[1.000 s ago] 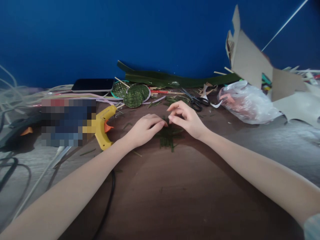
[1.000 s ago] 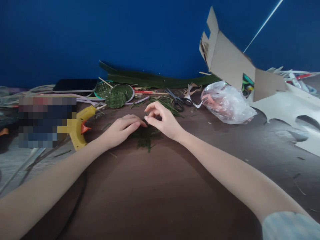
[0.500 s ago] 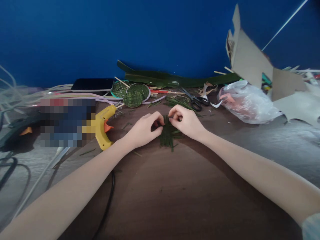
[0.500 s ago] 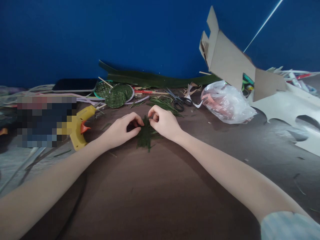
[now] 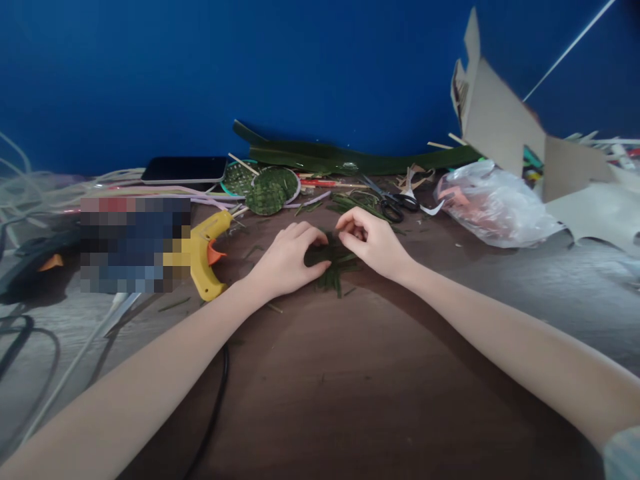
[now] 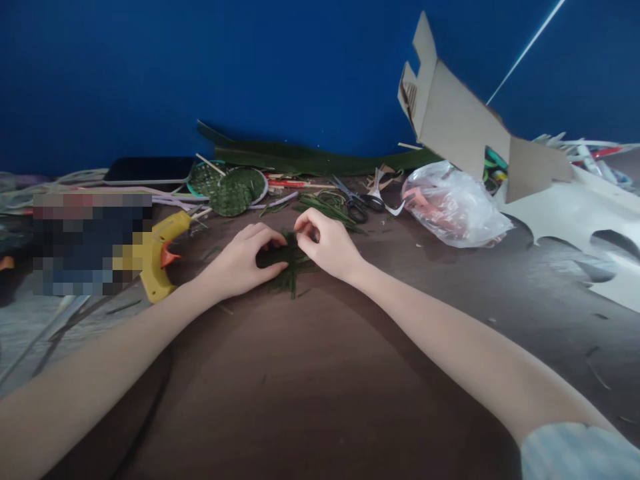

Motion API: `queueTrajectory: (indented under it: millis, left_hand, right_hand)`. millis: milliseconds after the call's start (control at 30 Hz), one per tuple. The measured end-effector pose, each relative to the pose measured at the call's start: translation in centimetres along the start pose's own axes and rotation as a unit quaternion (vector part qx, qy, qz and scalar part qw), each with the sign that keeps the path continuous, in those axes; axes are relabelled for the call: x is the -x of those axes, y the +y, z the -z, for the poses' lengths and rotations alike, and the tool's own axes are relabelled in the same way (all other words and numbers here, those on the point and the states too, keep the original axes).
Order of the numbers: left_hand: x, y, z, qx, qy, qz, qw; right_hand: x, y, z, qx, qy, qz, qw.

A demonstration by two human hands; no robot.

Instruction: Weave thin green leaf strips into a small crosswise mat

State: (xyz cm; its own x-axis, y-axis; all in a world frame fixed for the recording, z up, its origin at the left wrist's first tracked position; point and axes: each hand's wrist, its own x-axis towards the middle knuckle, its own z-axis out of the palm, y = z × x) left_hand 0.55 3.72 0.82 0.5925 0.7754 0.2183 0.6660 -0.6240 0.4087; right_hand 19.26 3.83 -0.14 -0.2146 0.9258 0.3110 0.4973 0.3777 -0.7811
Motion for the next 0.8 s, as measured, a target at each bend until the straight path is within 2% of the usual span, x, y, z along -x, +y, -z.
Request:
queueTrajectory:
  millis: [133,333,600,800]
  left_hand:
    - [-0.04,0.1,0.0,-0.005,0.007,0.017,1.0]
    - [-0.06,-0.08,-0.15,-0.012,-0.01,-0.015,1.0]
    - [-0.01,-0.34,-0.16,-0.002,-0.01,-0.029,1.0]
    - [0.02,-0.34,-0.25,-0.03,-0.01,-0.043,0.999]
  right_hand:
    - [0.02,0.2,0.03,0.026,-0.011,0.015,0.999]
    - [0.01,0.16,-0.07,0.039,-0.022,0.008,0.999]
    - [-0.07,0.17,0.0,0.018,-0.031,-0.009,0.999]
    - [-0.11,0.08,0.02,-0.024,-0.011,0.007,1.0]
